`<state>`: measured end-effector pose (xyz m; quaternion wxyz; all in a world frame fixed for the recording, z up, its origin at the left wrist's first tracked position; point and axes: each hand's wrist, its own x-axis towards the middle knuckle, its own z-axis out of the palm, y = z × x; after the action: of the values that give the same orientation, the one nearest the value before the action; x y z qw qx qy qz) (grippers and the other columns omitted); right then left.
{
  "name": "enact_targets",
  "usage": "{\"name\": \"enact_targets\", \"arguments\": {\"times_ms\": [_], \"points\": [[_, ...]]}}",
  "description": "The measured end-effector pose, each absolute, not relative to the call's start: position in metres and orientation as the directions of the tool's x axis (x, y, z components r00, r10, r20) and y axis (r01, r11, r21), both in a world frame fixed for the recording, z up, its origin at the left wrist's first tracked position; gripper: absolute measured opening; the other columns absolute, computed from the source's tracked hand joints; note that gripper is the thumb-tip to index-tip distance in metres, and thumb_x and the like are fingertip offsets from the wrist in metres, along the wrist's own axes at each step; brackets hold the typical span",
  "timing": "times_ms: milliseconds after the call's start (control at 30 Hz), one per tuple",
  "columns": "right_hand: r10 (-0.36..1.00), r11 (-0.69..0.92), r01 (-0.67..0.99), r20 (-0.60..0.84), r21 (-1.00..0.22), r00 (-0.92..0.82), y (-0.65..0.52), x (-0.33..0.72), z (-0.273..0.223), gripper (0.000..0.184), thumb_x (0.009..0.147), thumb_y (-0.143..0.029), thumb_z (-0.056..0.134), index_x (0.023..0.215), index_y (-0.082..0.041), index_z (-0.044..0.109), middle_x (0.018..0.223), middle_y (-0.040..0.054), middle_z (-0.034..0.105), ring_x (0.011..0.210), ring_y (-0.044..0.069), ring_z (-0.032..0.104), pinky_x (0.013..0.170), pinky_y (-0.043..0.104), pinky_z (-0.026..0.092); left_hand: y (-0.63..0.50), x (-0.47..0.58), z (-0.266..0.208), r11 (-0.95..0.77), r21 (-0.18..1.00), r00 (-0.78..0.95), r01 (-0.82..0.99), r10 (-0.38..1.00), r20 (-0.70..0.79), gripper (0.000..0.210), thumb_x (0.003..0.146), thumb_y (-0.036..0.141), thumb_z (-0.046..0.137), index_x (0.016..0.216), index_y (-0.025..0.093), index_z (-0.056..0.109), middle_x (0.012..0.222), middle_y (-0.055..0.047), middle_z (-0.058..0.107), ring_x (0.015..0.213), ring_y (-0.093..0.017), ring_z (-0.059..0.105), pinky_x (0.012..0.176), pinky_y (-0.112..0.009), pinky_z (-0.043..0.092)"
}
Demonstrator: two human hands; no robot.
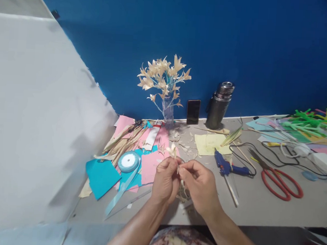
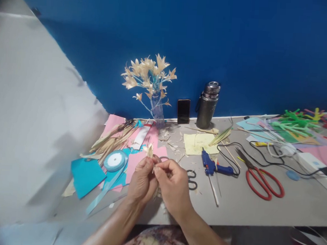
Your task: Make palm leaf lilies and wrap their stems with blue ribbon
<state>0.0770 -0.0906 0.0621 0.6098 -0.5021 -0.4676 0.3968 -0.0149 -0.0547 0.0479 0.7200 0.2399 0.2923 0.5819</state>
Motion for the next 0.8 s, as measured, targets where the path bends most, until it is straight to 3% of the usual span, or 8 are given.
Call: {"name": "enact_targets", "arguments": {"times_ms": [100,167,333,467,633,800], "points": [[0.983,0.086,-0.09,0.07,-0.992,0.167,-0.086,0.086,0.06,0.021,0.081,-0.035,0.068,0.072,-0.017,0.065,0.052,-0.0042,0.055,0.041,0.009,0.045,0.039,0.02,0.036,-0.052,-0.017,0.046,0.223,0.707,0.186,-0.672,0.974,-0.13,0.034,0.057,0.039,0.093,0.065,0.015,0.07,0.071,0.0,0.065,0.062,-0.011,0.057,0.063,-0.025,0.047],[0.976,0.114,-0.033,0.106,-0.993,0.188,-0.087,0.092,0.06,0.019,0.082,-0.034,0.067,0.073,-0.017,0.066,0.054,-0.0036,0.056,0.044,0.01,0.047,0.041,0.02,0.037,-0.051,-0.022,0.047,0.244,0.746,0.239,-0.619,0.964,-0.117,0.031,0.055,0.033,0.094,0.07,0.014,0.073,0.079,-0.003,0.069,0.069,-0.013,0.061,0.069,-0.027,0.049],[0.847,0.362,0.339,0.458,-0.869,0.271,-0.094,0.095,0.063,0.013,0.088,-0.023,0.062,0.077,-0.019,0.067,0.069,0.0007,0.067,0.059,0.013,0.06,0.057,0.023,0.047,-0.052,-0.036,0.057,0.185,0.828,0.293,-0.529,0.956,-0.027,0.033,0.066,0.035,0.089,0.088,0.014,0.078,0.077,-0.004,0.07,0.067,-0.012,0.061,0.067,-0.025,0.047],[0.757,0.455,0.509,0.618,-0.731,0.212,-0.097,0.091,0.063,0.016,0.09,-0.016,0.059,0.076,-0.02,0.065,0.066,-0.0006,0.063,0.057,0.012,0.056,0.057,0.023,0.043,-0.054,-0.037,0.061,0.108,0.841,0.216,-0.531,0.976,0.011,0.025,0.063,0.031,0.09,0.078,0.016,0.078,0.071,-0.002,0.069,0.06,-0.01,0.057,0.062,-0.023,0.045],[0.812,0.419,0.467,0.552,-0.778,0.191,-0.101,0.09,0.065,0.014,0.089,-0.018,0.059,0.075,-0.02,0.064,0.068,-0.0001,0.063,0.057,0.012,0.054,0.057,0.023,0.043,-0.057,-0.035,0.063,0.091,0.838,0.174,-0.538,0.985,0.005,0.022,0.064,0.03,0.089,0.06,0.015,0.073,0.073,-0.003,0.07,0.059,-0.009,0.056,0.061,-0.022,0.044],[0.926,0.309,0.249,0.351,-0.918,0.143,-0.106,0.092,0.064,0.022,0.09,-0.027,0.06,0.069,-0.019,0.06,0.063,-0.0018,0.057,0.055,0.011,0.05,0.051,0.021,0.039,-0.063,-0.037,0.064,0.101,0.844,0.204,-0.527,0.979,0.01,0.02,0.063,0.029,0.09,0.062,0.015,0.076,0.066,-0.002,0.068,0.06,-0.01,0.056,0.062,-0.022,0.044]]}}
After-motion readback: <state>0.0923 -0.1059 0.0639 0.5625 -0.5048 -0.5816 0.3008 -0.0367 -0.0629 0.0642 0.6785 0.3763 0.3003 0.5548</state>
